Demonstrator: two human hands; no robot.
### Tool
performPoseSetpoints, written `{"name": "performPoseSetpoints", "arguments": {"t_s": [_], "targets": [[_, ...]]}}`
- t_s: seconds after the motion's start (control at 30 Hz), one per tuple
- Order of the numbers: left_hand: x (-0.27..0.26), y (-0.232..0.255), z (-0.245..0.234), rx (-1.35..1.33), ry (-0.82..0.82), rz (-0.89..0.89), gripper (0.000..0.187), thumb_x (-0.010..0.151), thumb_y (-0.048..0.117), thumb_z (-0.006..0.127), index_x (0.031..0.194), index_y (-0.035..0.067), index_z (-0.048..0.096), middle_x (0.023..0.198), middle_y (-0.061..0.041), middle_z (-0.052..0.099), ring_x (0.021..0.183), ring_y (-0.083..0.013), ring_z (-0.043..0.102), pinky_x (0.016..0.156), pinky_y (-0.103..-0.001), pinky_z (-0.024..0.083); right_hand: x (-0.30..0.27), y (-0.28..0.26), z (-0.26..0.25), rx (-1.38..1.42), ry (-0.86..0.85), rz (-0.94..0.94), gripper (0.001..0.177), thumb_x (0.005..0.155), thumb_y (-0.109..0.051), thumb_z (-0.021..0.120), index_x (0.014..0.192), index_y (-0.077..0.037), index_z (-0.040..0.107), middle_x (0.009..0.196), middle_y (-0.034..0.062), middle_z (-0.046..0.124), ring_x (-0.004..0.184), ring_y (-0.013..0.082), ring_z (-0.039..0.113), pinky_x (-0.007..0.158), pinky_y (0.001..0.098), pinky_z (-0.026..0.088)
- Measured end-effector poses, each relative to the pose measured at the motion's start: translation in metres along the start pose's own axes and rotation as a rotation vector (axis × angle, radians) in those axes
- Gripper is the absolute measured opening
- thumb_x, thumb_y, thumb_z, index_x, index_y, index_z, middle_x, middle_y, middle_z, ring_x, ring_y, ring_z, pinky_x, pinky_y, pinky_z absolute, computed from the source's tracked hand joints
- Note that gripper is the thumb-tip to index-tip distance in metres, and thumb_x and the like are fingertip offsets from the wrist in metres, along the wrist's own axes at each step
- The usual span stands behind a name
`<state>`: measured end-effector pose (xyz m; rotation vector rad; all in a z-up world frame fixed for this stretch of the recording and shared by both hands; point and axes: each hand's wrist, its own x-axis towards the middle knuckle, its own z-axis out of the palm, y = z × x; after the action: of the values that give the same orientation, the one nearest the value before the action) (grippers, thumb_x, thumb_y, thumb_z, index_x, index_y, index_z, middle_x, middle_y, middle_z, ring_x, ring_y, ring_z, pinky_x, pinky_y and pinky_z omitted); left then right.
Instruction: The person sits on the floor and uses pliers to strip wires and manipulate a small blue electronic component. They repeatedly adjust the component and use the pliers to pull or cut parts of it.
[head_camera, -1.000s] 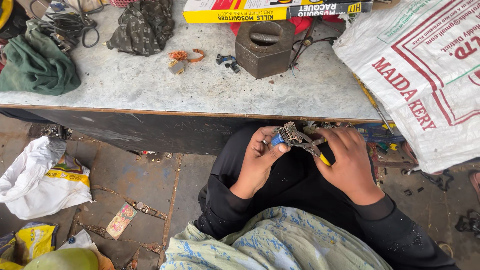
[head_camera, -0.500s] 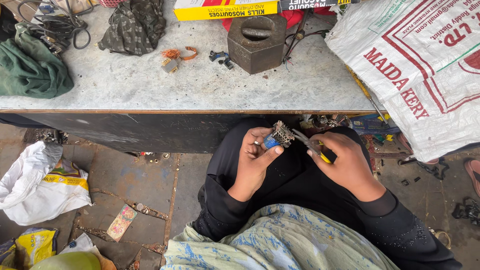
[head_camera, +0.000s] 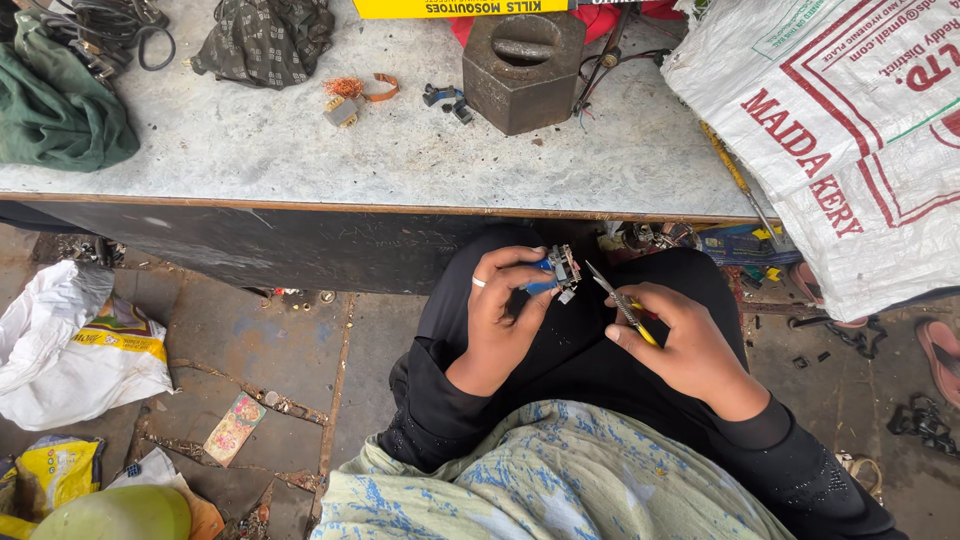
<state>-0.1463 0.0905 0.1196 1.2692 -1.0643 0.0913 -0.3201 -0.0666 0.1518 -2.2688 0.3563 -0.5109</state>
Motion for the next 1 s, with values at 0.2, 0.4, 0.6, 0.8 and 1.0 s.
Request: {"name": "performPoseSetpoints", "arguments": {"t_s": [0.2, 0.4, 0.6, 0.8, 1.0], "targets": [[0.006, 0.011, -0.009, 0.31, -0.137, 0.064, 0.033, 0.084, -0.01, 0.078, 0.107, 0.012, 0.073, 0.125, -0.006, 0.058, 0.114, -0.0245, 0.059, 0.095, -0.037, 0.051, 0.007, -0.017, 0.0, -0.258, 0.027, 0.047, 0.034, 0.081, -0.025, 0.079, 0.106, -0.004, 0.07, 0.083, 0.0084, 0.069, 0.081, 0.0286, 0.069, 0.074, 0.0408, 0.053], [0.003, 0.011, -0.005, 0.356, -0.18, 0.182, 0.034, 0.084, -0.008, 0.077, 0.11, 0.013, 0.072, 0.126, -0.004, 0.054, 0.119, -0.0268, 0.058, 0.101, -0.04, 0.052, 0.008, 0.0, 0.008, -0.408, 0.126, -0.058, 0.031, 0.077, -0.01, 0.076, 0.107, -0.004, 0.07, 0.097, 0.0104, 0.073, 0.086, 0.0306, 0.07, 0.078, 0.0419, 0.054], [-0.011, 0.009, 0.009, 0.053, -0.113, 0.026, 0.037, 0.085, 0.001, 0.085, 0.119, 0.007, 0.068, 0.131, -0.009, 0.046, 0.118, -0.0198, 0.057, 0.099, -0.032, 0.054, 0.009, 0.011, 0.006, -0.529, 0.302, -0.1, 0.033, 0.075, -0.006, 0.078, 0.108, -0.005, 0.072, 0.097, 0.0108, 0.072, 0.09, 0.0328, 0.069, 0.078, 0.0419, 0.054], [-0.021, -0.01, 0.022, -0.747, -0.008, -0.479, 0.064, 0.093, 0.007, 0.08, 0.141, 0.008, 0.038, 0.136, -0.007, 0.045, 0.123, -0.0166, 0.056, 0.105, -0.033, 0.055, 0.012, 0.013, 0.007, -0.604, 0.378, -0.164, 0.033, 0.077, -0.003, 0.077, 0.109, -0.006, 0.072, 0.088, 0.0072, 0.064, 0.084, 0.0296, 0.06, 0.078, 0.0435, 0.047], [-0.014, -0.033, -0.004, -1.091, -0.298, -0.983, 0.056, 0.1, 0.015, 0.073, 0.146, -0.001, 0.044, 0.119, -0.016, 0.068, 0.096, -0.0161, 0.071, 0.087, -0.034, 0.062, 0.011, 0.014, 0.008, -0.676, 0.325, -0.272, 0.032, 0.077, -0.005, 0.079, 0.109, -0.009, 0.074, 0.088, 0.0028, 0.063, 0.085, 0.0248, 0.057, 0.078, 0.0417, 0.04]]}}
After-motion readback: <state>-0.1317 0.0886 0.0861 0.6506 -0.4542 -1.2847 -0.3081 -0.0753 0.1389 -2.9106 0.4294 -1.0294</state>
